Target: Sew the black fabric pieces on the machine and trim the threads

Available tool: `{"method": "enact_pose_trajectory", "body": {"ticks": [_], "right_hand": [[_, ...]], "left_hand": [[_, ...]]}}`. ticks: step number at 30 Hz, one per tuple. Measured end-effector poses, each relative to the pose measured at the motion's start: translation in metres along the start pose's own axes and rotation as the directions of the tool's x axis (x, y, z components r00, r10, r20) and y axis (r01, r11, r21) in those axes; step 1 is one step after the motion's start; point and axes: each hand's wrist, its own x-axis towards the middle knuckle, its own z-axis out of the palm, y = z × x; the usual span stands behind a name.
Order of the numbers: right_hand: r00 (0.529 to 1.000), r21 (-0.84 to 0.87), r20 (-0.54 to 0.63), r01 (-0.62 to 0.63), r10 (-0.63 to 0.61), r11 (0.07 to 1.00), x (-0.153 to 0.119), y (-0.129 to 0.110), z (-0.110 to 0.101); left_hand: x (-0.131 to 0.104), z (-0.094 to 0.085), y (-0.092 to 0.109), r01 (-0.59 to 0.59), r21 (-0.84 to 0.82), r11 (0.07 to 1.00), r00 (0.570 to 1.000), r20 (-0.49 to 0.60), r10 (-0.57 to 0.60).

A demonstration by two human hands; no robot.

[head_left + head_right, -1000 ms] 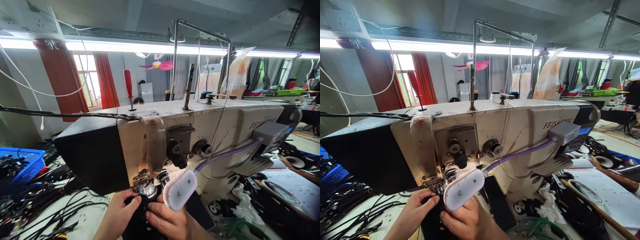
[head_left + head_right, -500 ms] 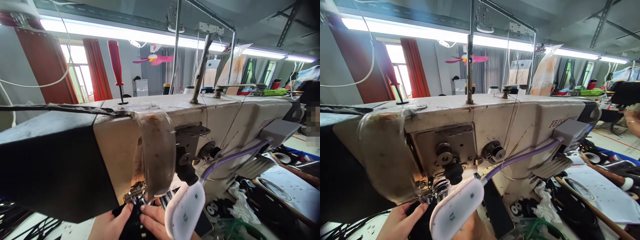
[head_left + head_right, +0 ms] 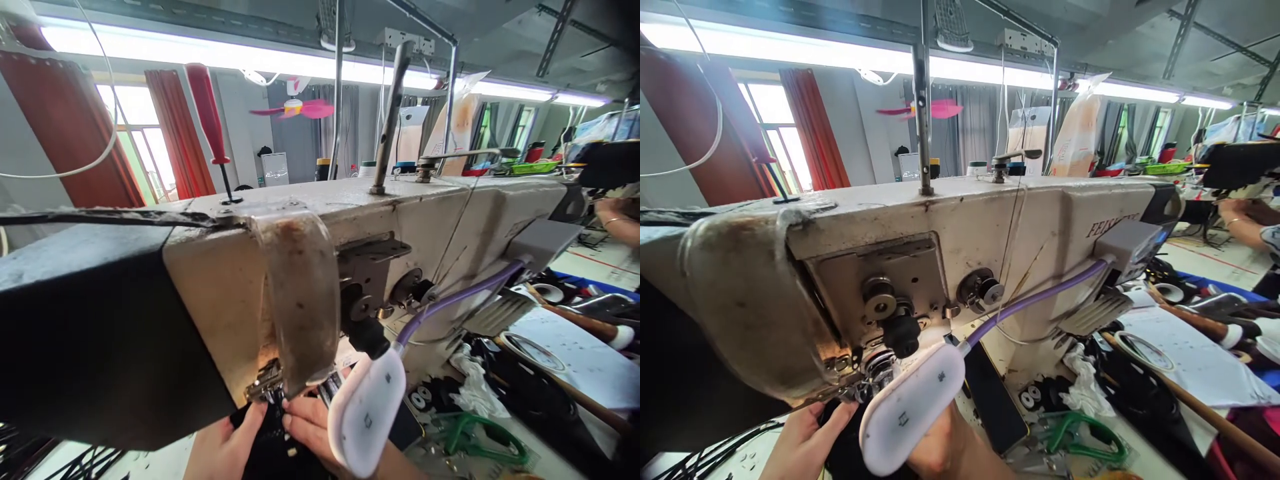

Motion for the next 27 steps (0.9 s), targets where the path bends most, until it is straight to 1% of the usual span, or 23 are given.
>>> {"method": "enact_pose_trajectory", "body": {"ticks": [2,4,5,6,8,10,11,12,14,16,18,19,21,24,25,27], "right_hand": [[0.998,0.003,-0.041,0.046,-0.046,0.999,0.004,0.000,-0.001],[0.994,0.001,-0.076,0.080,-0.080,0.997,0.008,-0.004,-0.009],[0.992,0.000,-0.101,0.075,-0.074,0.997,0.010,-0.009,-0.015],[0.992,0.002,-0.123,0.037,-0.037,0.999,0.013,-0.015,-0.023],[0.987,0.010,-0.117,-0.108,0.109,0.994,0.018,-0.028,-0.038],[0.969,0.030,-0.051,-0.241,0.242,0.970,0.021,-0.041,-0.048],[0.961,0.056,-0.002,-0.276,0.277,0.959,0.022,-0.046,-0.050],[0.957,0.091,0.041,-0.291,0.289,0.952,0.021,-0.050,-0.049],[0.948,0.165,0.065,-0.317,0.310,0.934,0.016,-0.054,-0.042],[0.926,0.217,0.012,-0.371,0.378,0.903,0.007,-0.056,-0.031],[0.887,0.243,-0.077,-0.427,0.456,0.871,0.000,-0.057,-0.022],[0.870,0.256,-0.102,-0.446,0.483,0.858,-0.002,-0.057,-0.020],[0.847,0.273,-0.109,-0.477,0.520,0.835,-0.001,-0.058,-0.019],[0.827,0.286,-0.047,-0.527,0.561,0.801,0.006,-0.058,-0.026],[0.820,0.288,-0.031,-0.540,0.572,0.791,0.009,-0.058,-0.029],[0.816,0.293,-0.006,-0.551,0.578,0.781,0.014,-0.058,-0.033]], "left_hand": [[0.002,0.000,-0.001,0.019,-0.022,1.000,0.999,0.043,-0.019],[0.004,-0.004,-0.001,0.037,-0.023,0.999,0.999,0.041,-0.036],[0.005,-0.006,-0.002,0.040,-0.023,0.999,0.999,0.031,-0.039],[0.005,-0.009,-0.002,0.046,-0.023,0.999,0.998,0.044,-0.045],[0.006,-0.015,0.000,0.039,-0.018,0.999,0.994,0.104,-0.037],[0.005,-0.018,0.003,0.006,-0.015,1.000,0.992,0.129,-0.004],[0.004,-0.017,0.006,-0.010,-0.013,1.000,0.993,0.117,0.011],[0.003,-0.016,0.009,-0.025,-0.013,1.000,0.995,0.091,0.026],[0.000,-0.012,0.015,-0.018,-0.028,0.999,0.999,0.050,0.020],[-0.002,-0.009,0.019,0.007,-0.056,0.998,0.998,0.058,-0.004],[-0.003,-0.007,0.021,0.046,-0.081,0.996,0.996,0.077,-0.040],[-0.003,-0.007,0.020,0.071,-0.084,0.994,0.995,0.081,-0.064],[-0.003,-0.007,0.019,0.105,-0.089,0.991,0.993,0.061,-0.100],[-0.002,-0.007,0.017,0.122,-0.132,0.984,0.992,0.005,-0.123],[-0.003,-0.007,0.017,0.133,-0.168,0.977,0.991,0.004,-0.134],[-0.005,-0.006,0.019,0.163,-0.275,0.947,0.987,0.044,-0.157]]}}
